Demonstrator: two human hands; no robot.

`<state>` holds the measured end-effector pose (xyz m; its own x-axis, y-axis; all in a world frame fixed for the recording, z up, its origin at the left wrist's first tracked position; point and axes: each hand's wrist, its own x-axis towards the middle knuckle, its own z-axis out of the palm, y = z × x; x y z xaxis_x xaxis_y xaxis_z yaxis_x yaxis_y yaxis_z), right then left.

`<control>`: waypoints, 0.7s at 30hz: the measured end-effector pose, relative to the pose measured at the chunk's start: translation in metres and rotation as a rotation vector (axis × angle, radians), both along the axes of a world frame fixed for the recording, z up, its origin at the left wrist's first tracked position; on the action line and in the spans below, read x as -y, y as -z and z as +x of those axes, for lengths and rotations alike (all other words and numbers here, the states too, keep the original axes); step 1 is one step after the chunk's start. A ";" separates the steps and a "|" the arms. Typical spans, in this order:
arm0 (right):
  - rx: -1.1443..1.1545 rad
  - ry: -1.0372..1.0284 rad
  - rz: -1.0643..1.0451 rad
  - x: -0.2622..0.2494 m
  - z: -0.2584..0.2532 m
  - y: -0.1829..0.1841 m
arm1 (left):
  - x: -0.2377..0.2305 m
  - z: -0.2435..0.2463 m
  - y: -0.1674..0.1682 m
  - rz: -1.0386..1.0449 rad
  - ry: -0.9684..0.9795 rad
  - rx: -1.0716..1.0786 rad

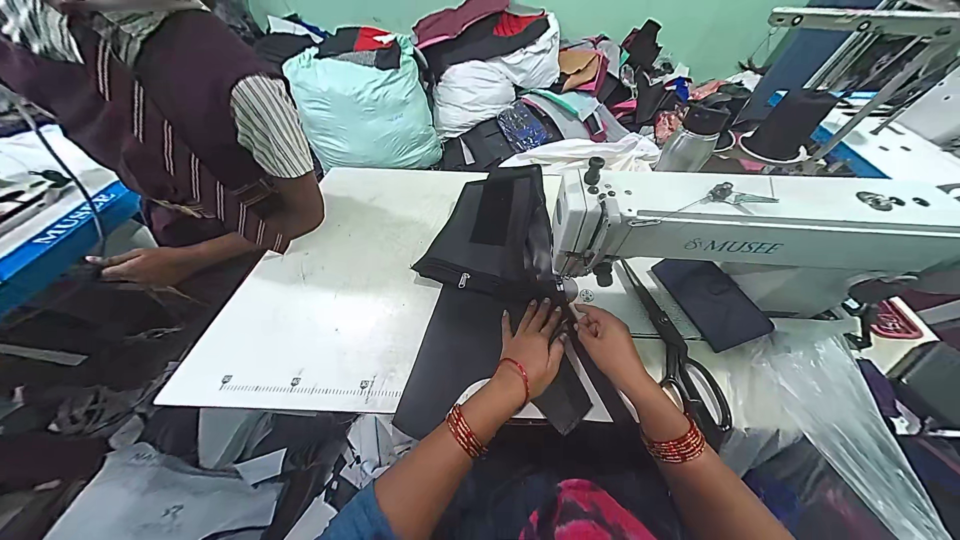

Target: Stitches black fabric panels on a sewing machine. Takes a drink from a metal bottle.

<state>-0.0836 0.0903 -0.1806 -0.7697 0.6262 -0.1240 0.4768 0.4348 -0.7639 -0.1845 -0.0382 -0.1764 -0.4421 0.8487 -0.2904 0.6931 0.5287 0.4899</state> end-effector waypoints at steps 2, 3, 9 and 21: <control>0.002 -0.008 -0.029 0.002 0.001 -0.001 | 0.002 -0.004 -0.001 0.039 -0.002 0.063; 0.000 -0.015 -0.053 0.002 0.001 0.000 | 0.003 -0.005 -0.001 0.039 0.004 0.071; -0.066 -0.021 -0.145 0.002 -0.001 0.007 | 0.003 -0.004 -0.002 0.025 0.030 0.030; 0.212 -0.178 0.110 0.018 -0.003 -0.019 | 0.003 -0.013 -0.008 0.140 0.078 0.037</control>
